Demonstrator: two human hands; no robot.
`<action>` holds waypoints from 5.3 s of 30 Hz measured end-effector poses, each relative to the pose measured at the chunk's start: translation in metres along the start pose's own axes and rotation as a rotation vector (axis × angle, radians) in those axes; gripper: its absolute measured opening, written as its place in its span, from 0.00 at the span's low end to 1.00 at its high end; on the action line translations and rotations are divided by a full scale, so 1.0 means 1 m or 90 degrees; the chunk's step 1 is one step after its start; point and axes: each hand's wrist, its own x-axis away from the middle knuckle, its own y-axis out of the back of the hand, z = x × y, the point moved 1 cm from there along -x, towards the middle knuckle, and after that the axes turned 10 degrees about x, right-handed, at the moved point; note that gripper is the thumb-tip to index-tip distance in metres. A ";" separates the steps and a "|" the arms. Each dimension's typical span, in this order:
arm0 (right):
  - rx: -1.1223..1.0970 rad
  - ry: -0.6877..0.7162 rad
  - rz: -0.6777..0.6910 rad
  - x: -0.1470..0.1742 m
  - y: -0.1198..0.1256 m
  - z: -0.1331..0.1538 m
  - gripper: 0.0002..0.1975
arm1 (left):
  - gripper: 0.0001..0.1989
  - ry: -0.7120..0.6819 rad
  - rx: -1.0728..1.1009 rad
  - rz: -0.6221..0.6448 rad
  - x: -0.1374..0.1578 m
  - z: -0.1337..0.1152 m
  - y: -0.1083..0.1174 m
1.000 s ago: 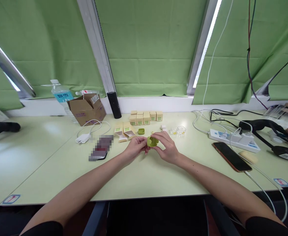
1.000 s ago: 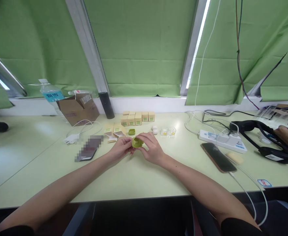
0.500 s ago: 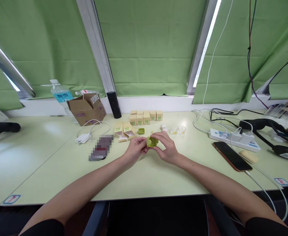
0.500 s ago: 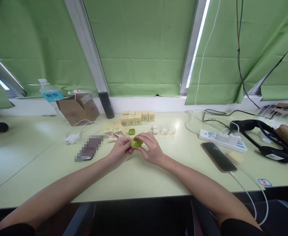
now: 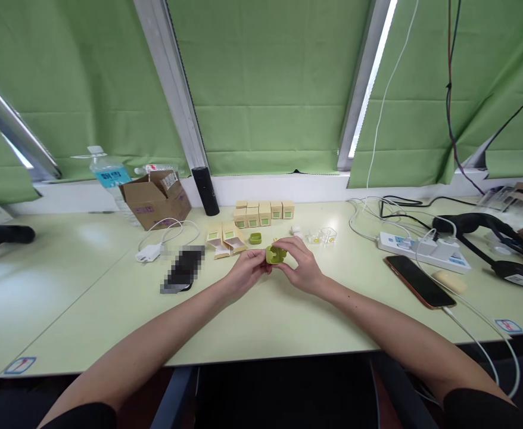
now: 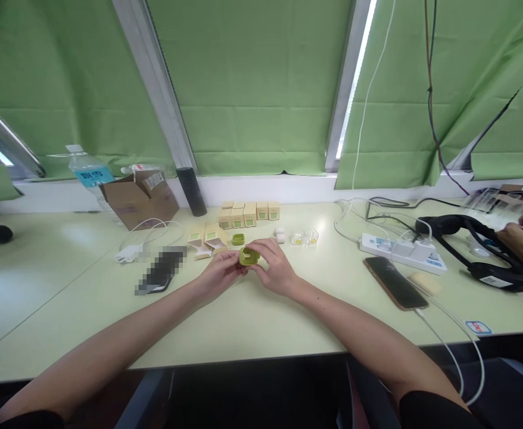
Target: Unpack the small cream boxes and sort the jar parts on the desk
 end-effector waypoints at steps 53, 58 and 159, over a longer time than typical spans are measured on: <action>0.405 -0.172 0.423 -0.050 -0.001 -0.074 0.08 | 0.09 -0.258 -0.646 -0.095 -0.012 -0.043 0.027; 0.453 -0.171 0.521 -0.065 -0.025 -0.086 0.10 | 0.08 -0.292 -0.797 -0.116 -0.025 -0.046 0.030; 0.556 -0.399 0.502 -0.106 -0.046 -0.188 0.34 | 0.09 -0.303 -1.044 0.337 0.002 0.005 0.007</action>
